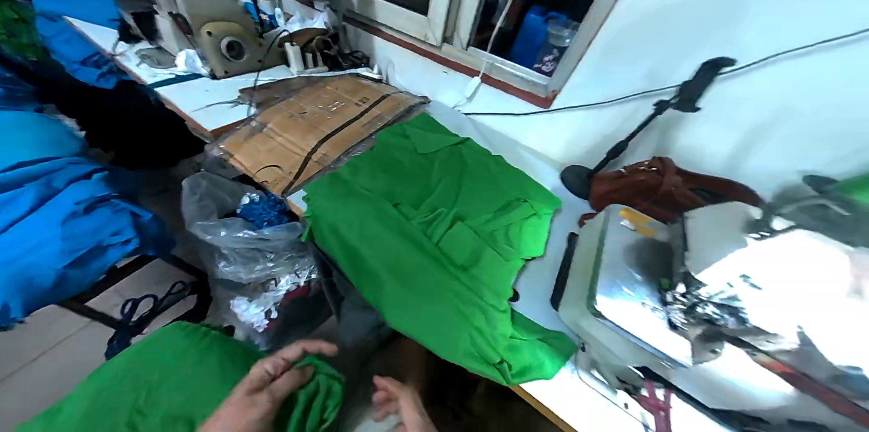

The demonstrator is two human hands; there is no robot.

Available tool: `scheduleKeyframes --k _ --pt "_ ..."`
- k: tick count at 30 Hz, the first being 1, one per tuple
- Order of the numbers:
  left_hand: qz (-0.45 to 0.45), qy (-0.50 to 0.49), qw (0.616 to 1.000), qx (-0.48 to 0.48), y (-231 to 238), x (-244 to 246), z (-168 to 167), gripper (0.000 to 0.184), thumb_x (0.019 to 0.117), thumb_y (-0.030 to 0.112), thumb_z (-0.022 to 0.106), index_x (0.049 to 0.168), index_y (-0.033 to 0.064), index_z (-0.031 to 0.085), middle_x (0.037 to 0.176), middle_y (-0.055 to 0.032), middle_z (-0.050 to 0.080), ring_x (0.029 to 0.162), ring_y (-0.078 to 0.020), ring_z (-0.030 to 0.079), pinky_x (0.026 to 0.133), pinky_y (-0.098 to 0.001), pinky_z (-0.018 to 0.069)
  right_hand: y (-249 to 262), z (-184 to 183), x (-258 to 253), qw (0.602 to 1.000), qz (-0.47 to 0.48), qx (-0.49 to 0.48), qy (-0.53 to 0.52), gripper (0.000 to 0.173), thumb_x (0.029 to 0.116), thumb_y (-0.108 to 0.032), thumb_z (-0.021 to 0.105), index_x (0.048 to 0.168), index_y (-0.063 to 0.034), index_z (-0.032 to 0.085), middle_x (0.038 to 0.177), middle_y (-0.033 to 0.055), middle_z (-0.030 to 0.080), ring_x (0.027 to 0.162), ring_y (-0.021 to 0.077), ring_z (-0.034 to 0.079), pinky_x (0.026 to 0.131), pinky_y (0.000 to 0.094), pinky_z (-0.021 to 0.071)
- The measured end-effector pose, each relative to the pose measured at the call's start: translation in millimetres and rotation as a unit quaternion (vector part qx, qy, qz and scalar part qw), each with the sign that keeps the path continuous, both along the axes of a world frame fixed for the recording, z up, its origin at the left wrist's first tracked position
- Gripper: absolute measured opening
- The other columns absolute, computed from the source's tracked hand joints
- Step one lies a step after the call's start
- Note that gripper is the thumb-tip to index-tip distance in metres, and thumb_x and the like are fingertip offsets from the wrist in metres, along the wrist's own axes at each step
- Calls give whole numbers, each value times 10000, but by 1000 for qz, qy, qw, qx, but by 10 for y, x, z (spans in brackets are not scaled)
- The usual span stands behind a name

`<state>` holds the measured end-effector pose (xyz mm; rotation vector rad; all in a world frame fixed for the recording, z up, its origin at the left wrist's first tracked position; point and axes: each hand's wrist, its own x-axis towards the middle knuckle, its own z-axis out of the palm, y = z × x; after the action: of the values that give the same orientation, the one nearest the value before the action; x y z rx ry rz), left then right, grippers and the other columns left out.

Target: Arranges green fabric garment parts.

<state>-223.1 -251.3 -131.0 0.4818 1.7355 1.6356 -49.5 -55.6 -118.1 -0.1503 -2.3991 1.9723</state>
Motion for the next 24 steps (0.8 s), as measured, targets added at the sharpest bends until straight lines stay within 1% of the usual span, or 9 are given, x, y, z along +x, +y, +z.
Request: scheduleKeyframes --k 3,6,9,11,13,16,20,22,24 --pt "3 -60 997 39 437 197 122 385 966 5 382 1189 21 695 1081 -53 750 940 -120 711 840 -324 593 -115 103 -100 990 -88 97 42 781 769 -172 871 1386 132 499 1345 341 529 1172 383 605 982 472 534" --pt "-30 -117 989 91 671 269 254 497 930 -42 333 1357 -9 585 1219 -92 714 1048 -167 705 907 -363 588 -98 62 -123 949 -198 232 81 567 802 -177 840 1251 92 624 1302 338 560 1196 413 604 997 450 541" --pt "-46 -154 978 135 828 352 379 544 920 -47 298 1440 -22 458 1255 -72 690 1068 -152 697 932 -355 579 15 13 -139 886 -252 360 152 305 850 -107 753 1130 10 727 1205 306 632 1102 431 646 944 476 559" --pt "-50 -185 968 163 881 401 423 542 929 -40 284 1452 -9 420 1225 -55 702 1032 -140 708 903 -337 590 113 -21 -149 837 -274 426 206 211 857 -39 693 1051 -68 767 1112 235 677 1003 368 676 879 425 583" --pt "-64 -192 962 183 895 424 454 550 915 -44 294 1446 19 420 1230 -29 700 1015 -115 709 862 -300 599 201 -23 -152 819 -288 433 244 195 857 -22 683 1011 -88 783 1051 196 693 952 319 684 856 370 589" --pt "-118 -125 969 177 860 389 459 621 856 -57 377 1470 24 420 1328 -7 663 1079 -89 685 876 -279 584 257 92 -110 875 -294 287 256 139 928 -5 632 936 10 770 973 171 694 957 233 672 882 278 563" --pt "-113 34 989 86 829 382 409 540 915 -72 480 1454 -57 450 1356 -53 645 1149 -97 663 980 -337 553 310 304 10 950 -266 24 163 171 998 21 501 1020 124 635 946 155 706 848 110 681 805 260 565" --pt "-60 -31 994 88 865 380 378 491 940 -72 393 1422 -52 485 1295 -65 675 1080 -113 685 939 -336 565 359 301 66 961 -224 34 160 154 975 26 546 1058 125 629 979 178 701 849 141 683 789 288 569" --pt "-20 -128 985 112 913 364 389 494 942 -50 311 1402 -37 492 1212 -71 702 993 -129 708 878 -328 587 351 241 97 956 -181 138 184 307 877 2 709 1152 116 635 1126 248 656 1005 263 676 887 359 577"
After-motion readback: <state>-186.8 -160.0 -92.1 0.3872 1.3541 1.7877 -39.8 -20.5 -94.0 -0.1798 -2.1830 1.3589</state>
